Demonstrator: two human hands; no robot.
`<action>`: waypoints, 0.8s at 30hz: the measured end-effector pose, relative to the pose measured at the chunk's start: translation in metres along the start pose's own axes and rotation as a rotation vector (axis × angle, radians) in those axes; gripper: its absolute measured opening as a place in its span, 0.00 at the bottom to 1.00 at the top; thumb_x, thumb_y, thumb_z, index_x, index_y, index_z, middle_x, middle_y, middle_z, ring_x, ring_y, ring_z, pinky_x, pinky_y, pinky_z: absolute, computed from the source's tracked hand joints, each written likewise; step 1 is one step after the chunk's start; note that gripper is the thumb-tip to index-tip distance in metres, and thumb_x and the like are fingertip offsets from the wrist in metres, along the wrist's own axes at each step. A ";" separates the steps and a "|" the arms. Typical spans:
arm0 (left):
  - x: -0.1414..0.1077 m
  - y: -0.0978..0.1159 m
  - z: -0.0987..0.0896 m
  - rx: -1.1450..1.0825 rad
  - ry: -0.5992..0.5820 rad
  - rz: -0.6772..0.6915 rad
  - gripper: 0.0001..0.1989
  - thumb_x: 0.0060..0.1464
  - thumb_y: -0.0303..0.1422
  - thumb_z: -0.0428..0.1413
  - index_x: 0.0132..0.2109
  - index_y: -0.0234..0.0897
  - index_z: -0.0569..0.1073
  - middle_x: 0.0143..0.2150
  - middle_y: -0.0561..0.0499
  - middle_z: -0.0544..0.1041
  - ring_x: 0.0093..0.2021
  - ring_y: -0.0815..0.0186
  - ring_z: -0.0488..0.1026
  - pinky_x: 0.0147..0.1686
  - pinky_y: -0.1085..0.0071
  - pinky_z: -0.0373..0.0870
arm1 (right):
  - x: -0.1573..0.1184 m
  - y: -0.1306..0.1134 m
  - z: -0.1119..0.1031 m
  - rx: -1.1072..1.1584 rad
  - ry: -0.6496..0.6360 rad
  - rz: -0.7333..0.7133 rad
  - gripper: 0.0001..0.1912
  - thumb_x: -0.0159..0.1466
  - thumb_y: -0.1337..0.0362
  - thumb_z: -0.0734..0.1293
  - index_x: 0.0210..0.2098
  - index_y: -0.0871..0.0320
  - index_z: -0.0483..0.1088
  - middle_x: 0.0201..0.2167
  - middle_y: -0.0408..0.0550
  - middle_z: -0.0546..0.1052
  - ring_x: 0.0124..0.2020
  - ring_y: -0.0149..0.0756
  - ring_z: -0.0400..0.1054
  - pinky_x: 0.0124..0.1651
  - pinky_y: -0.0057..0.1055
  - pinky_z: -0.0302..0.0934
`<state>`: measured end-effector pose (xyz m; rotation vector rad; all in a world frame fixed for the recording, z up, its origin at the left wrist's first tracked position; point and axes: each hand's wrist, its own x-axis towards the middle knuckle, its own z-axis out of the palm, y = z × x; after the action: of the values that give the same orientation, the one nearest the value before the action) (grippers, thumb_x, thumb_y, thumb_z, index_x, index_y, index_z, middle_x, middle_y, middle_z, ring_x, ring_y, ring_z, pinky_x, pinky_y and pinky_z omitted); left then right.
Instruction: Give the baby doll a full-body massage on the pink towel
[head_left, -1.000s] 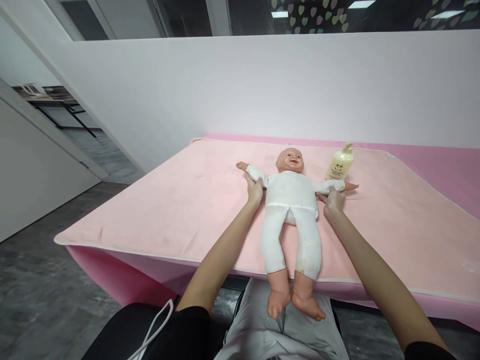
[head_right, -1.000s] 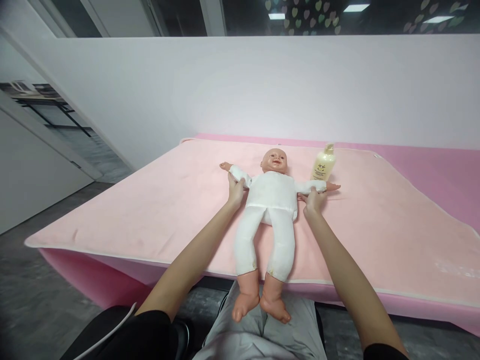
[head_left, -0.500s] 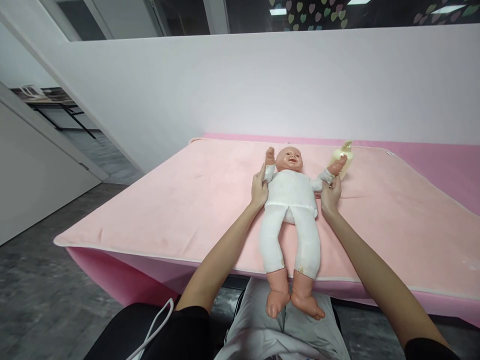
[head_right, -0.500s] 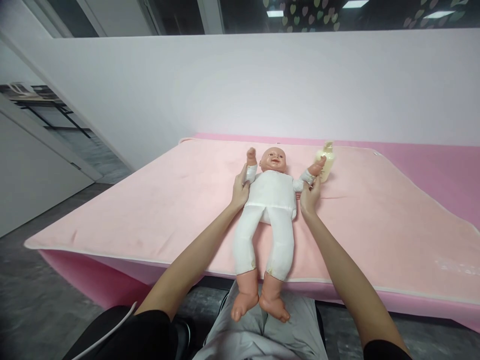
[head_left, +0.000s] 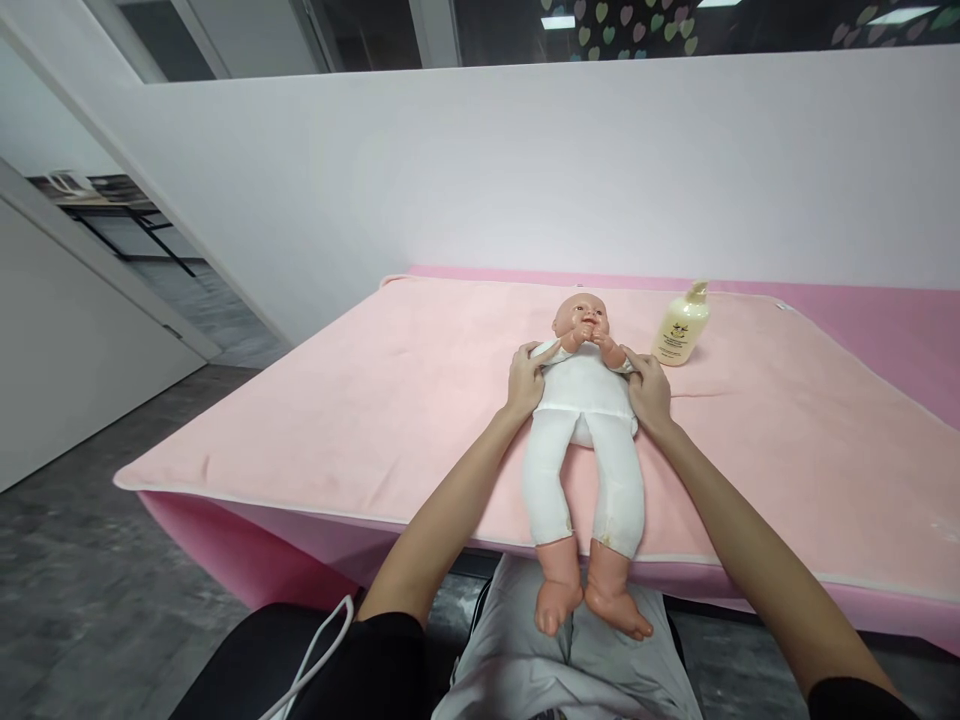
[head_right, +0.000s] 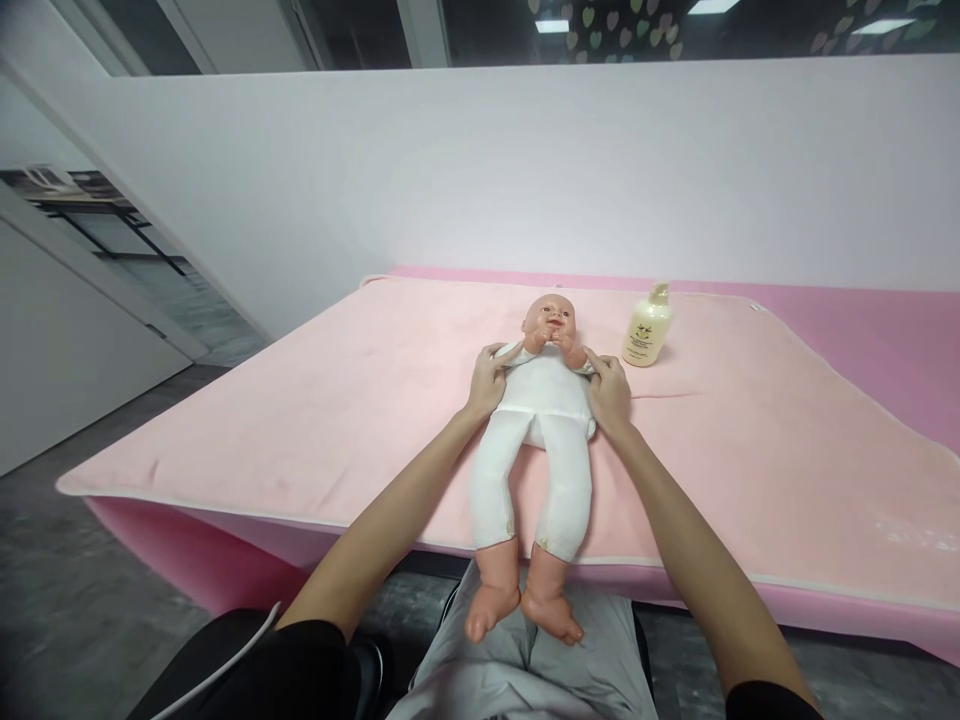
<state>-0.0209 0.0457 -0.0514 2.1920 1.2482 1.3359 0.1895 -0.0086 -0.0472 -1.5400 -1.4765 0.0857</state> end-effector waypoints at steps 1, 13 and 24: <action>0.000 0.000 0.001 0.003 -0.002 -0.004 0.29 0.48 0.17 0.40 0.53 0.43 0.70 0.49 0.46 0.64 0.51 0.61 0.61 0.54 0.61 0.59 | 0.000 0.000 0.000 -0.004 0.000 0.002 0.27 0.55 0.73 0.53 0.50 0.54 0.69 0.37 0.49 0.68 0.39 0.37 0.63 0.45 0.37 0.61; 0.000 0.001 -0.005 -0.026 -0.047 -0.021 0.31 0.48 0.20 0.42 0.59 0.41 0.62 0.47 0.45 0.66 0.50 0.61 0.62 0.53 0.62 0.59 | -0.003 -0.004 -0.003 -0.135 -0.006 -0.057 0.28 0.56 0.70 0.53 0.56 0.54 0.62 0.40 0.51 0.69 0.43 0.41 0.64 0.42 0.37 0.61; -0.001 -0.006 -0.005 -0.172 0.094 -0.210 0.36 0.54 0.44 0.50 0.65 0.38 0.47 0.54 0.41 0.65 0.53 0.56 0.63 0.50 0.61 0.61 | -0.002 -0.009 -0.008 -0.139 -0.008 -0.019 0.25 0.56 0.59 0.60 0.53 0.56 0.61 0.43 0.53 0.69 0.44 0.44 0.64 0.41 0.39 0.61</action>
<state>-0.0280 0.0479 -0.0528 1.8463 1.3028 1.4157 0.1879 -0.0165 -0.0384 -1.6378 -1.5300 -0.0222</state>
